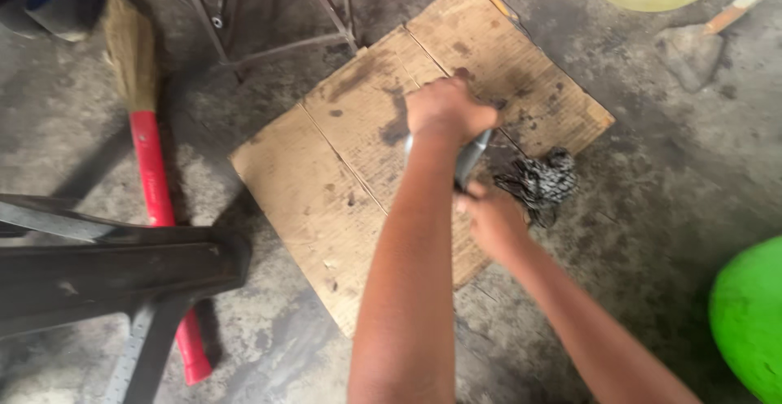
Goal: The person cleans a silver mechanical part, likely a motorcycle engine cover, using a patterned cloth. They wipe the exterior surfaces, flip the part over to clean the underside, and then remove a small black cap to clean the interior cavity.
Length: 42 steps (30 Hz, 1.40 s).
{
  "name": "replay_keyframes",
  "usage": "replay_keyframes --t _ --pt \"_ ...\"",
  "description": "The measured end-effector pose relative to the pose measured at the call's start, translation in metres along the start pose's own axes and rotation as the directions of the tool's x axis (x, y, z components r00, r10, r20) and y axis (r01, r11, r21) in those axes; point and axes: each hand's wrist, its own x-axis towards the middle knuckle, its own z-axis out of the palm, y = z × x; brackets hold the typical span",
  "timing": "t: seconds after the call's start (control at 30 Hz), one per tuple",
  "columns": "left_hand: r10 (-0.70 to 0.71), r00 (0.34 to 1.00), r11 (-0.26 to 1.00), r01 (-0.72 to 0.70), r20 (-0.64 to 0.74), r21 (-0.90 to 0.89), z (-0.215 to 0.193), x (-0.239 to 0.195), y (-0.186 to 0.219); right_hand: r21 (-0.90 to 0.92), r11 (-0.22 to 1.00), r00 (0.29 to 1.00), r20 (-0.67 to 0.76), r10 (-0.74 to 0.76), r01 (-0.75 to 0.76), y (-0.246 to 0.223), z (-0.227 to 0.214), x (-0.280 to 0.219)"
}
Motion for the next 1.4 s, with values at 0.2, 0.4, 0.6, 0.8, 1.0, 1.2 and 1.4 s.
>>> replay_keyframes --t 0.2,0.4,0.6,0.8,1.0,1.2,1.4 --pt "0.022 1.0 0.999 -0.022 0.003 0.044 -0.001 0.001 0.001 -0.174 0.977 0.992 -0.066 0.111 -0.121 0.013 0.001 0.018" --pt "-0.005 0.994 1.0 0.003 -0.106 -0.019 0.008 0.004 0.003 -0.065 0.976 0.974 0.074 0.214 -0.21 0.023 0.013 0.026" --pt "-0.007 0.997 1.0 0.005 -0.078 -0.024 0.001 0.005 0.002 -0.083 0.979 0.981 0.043 0.189 -0.185 0.017 0.022 0.01" --pt "-0.03 0.999 0.999 0.029 -0.025 -0.034 0.006 0.002 -0.001 -0.197 0.958 0.976 -0.091 0.195 -0.21 0.038 0.011 0.037" --pt "-0.02 0.997 1.0 0.02 -0.069 -0.002 0.005 0.005 0.005 -0.007 1.0 0.983 -0.181 0.002 -0.003 -0.001 0.028 -0.01" --pt "-0.061 0.998 0.998 0.061 0.013 -0.015 0.001 0.001 0.004 -0.191 0.962 0.981 -0.034 0.191 -0.194 0.039 0.011 0.031" --pt "-0.079 0.994 0.996 0.075 -0.082 -0.048 -0.001 0.001 0.006 -0.086 0.984 0.987 -0.014 0.157 -0.158 0.023 0.025 0.008"
